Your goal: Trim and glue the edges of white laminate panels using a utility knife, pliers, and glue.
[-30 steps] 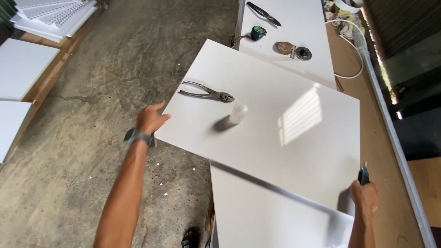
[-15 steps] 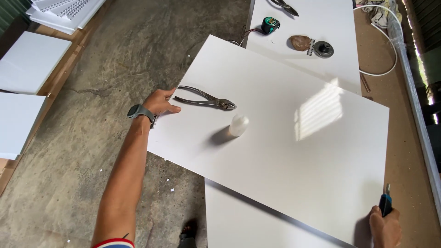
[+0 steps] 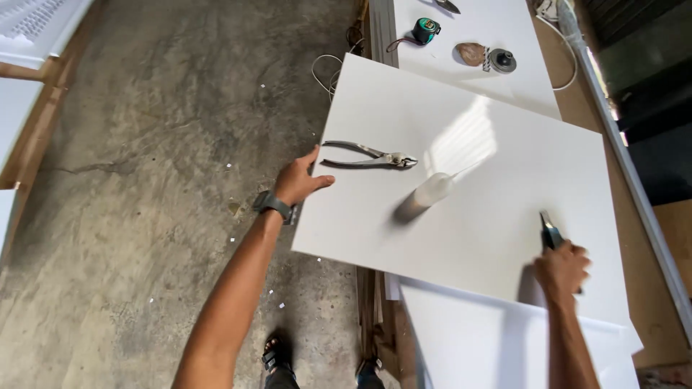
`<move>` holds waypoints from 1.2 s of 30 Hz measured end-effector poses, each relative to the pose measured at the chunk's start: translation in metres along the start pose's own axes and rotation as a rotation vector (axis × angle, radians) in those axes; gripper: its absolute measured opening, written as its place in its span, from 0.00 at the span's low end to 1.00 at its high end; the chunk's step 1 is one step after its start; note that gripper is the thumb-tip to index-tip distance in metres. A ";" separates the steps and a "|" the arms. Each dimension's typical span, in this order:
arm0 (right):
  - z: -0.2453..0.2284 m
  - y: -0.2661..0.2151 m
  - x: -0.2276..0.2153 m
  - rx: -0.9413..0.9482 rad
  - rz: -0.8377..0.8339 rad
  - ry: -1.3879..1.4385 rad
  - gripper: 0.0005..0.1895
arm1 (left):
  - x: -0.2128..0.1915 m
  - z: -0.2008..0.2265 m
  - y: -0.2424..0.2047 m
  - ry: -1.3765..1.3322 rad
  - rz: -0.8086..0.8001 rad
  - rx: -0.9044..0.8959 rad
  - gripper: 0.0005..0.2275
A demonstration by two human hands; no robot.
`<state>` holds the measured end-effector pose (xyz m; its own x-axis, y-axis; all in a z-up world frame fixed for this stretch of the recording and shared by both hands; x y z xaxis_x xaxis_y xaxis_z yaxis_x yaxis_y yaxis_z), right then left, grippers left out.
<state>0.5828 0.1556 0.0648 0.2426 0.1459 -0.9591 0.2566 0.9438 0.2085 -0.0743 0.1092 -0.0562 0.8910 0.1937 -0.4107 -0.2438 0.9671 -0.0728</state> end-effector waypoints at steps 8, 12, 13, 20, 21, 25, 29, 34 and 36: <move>-0.079 -0.047 -0.043 0.084 0.139 -0.092 0.40 | -0.013 -0.076 0.062 0.310 -0.074 0.295 0.32; -0.138 -0.118 -0.077 0.061 0.200 0.049 0.48 | -0.059 -0.004 0.086 0.799 -0.213 0.608 0.49; -0.146 -0.136 -0.078 0.090 0.192 0.037 0.48 | -0.058 0.005 0.098 0.793 -0.239 0.630 0.49; -0.250 -0.195 -0.065 0.195 0.014 0.283 0.39 | -0.006 0.029 0.171 0.804 -0.495 1.228 0.52; -0.259 -0.196 -0.063 0.223 0.006 0.181 0.35 | 0.006 0.030 0.177 0.747 -0.557 1.326 0.49; -0.288 -0.184 -0.071 0.267 0.124 0.194 0.29 | 0.010 0.034 0.189 0.591 -0.560 1.543 0.44; -0.319 -0.190 -0.085 0.224 0.195 0.076 0.25 | 0.019 0.036 0.193 0.554 -0.651 1.511 0.44; -0.460 -0.241 -0.108 0.279 0.154 0.123 0.24 | 0.010 0.044 0.194 0.543 -0.851 1.423 0.44; -0.525 -0.250 -0.117 0.407 0.177 0.285 0.31 | 0.014 0.047 0.201 0.536 -0.768 1.453 0.48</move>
<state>-0.0007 0.0584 0.0242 0.0654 0.4206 -0.9049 0.5908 0.7144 0.3748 -0.0933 0.3140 -0.0339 0.3389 -0.1269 -0.9322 0.9278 0.2093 0.3088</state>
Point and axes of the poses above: each hand's wrist, its own y-axis towards the middle knuckle, its own x-axis out of the palm, z = x × y, the point moved 6 cm from there along y, towards the middle knuckle, and after that the axes turned 7 degrees about z, right-handed, at the moved point
